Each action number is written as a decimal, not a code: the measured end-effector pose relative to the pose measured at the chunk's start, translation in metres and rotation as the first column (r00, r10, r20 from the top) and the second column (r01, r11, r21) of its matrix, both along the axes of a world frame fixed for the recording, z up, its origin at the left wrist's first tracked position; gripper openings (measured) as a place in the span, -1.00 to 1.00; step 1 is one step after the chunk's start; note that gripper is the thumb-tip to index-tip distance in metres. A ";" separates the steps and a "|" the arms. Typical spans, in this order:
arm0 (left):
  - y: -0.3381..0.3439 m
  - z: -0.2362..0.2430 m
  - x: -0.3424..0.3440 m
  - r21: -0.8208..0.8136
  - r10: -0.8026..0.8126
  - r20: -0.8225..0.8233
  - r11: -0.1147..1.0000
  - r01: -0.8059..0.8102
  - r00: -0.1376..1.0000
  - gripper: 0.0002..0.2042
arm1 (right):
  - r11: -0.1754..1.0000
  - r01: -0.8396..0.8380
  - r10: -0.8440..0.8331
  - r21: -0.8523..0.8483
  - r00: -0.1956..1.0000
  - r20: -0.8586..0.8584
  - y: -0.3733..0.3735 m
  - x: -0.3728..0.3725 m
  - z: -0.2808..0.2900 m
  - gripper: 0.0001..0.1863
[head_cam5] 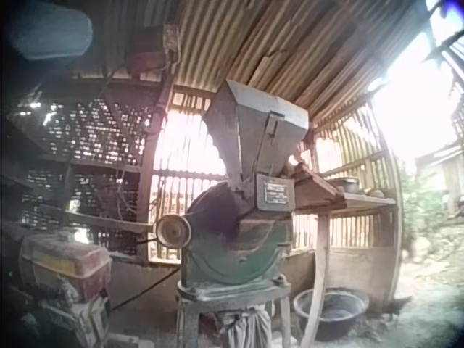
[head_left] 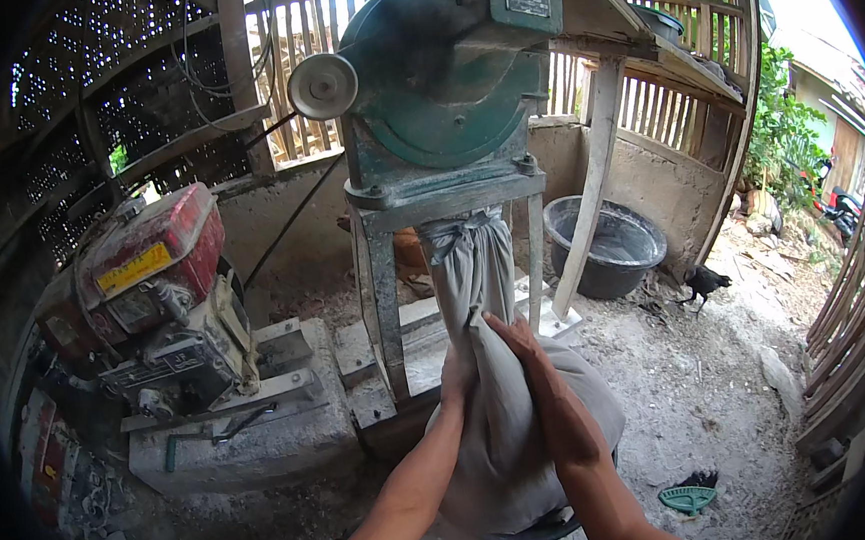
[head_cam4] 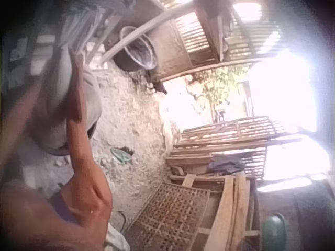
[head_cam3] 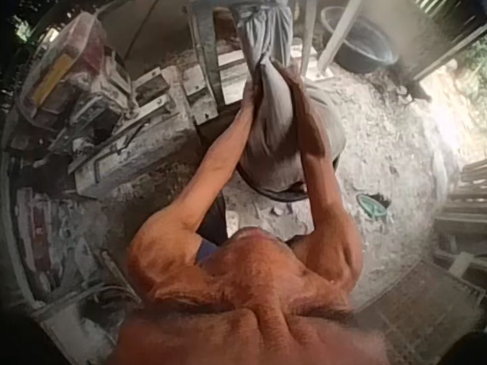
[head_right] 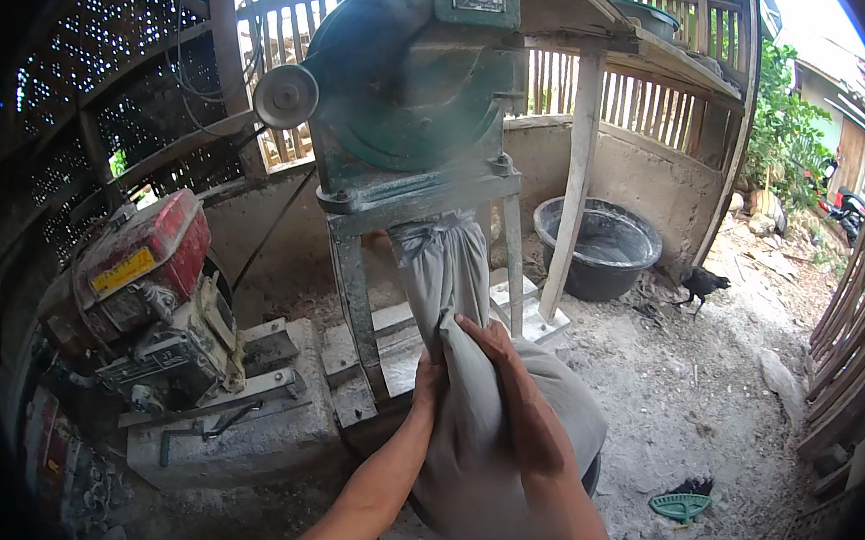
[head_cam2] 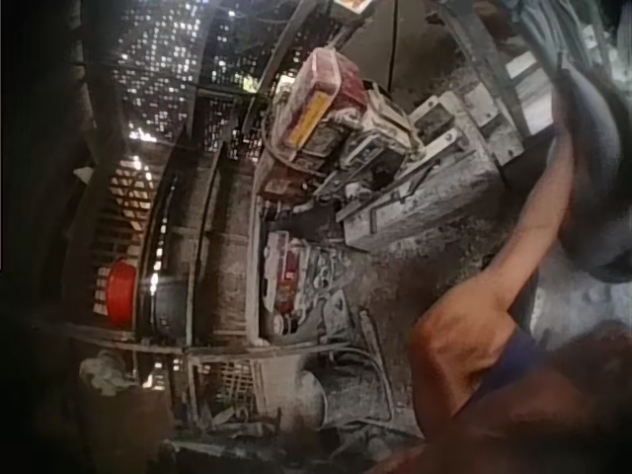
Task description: The person scoops white granular material into a hopper, then operates a red engine-powered milling machine. They adjust the machine, handle a large sack, and reposition a collection basin while chickens roam nearby.
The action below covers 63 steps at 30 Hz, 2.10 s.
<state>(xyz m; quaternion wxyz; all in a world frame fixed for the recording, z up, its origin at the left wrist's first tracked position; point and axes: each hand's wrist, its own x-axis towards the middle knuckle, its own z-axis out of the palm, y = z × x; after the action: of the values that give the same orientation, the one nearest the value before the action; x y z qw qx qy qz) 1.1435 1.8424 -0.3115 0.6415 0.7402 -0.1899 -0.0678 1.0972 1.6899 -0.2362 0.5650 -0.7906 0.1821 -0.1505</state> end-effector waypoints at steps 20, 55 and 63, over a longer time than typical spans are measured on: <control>0.091 0.012 -0.178 0.272 -0.229 0.159 0.945 0.180 0.960 -0.49 | 0.978 -0.159 0.120 -0.137 0.959 -0.258 0.059 -0.181 0.025 -0.37; 0.016 0.243 -0.134 0.021 -0.502 0.625 0.776 0.630 0.598 -0.31 | 0.859 0.476 -0.378 0.190 0.339 0.862 0.036 -0.188 0.142 -0.76; 0.018 0.174 -0.167 0.366 -0.619 0.508 0.785 0.501 0.599 0.27 | 0.855 0.401 -0.319 -0.329 0.907 0.275 0.035 -0.167 0.190 -0.73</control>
<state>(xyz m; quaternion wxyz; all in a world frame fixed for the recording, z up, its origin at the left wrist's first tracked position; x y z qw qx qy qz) 0.9763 1.8609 -0.1376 0.4198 0.6796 -0.6000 -0.0439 0.9297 1.7252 -0.0457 0.3796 -0.8154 0.2341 -0.3690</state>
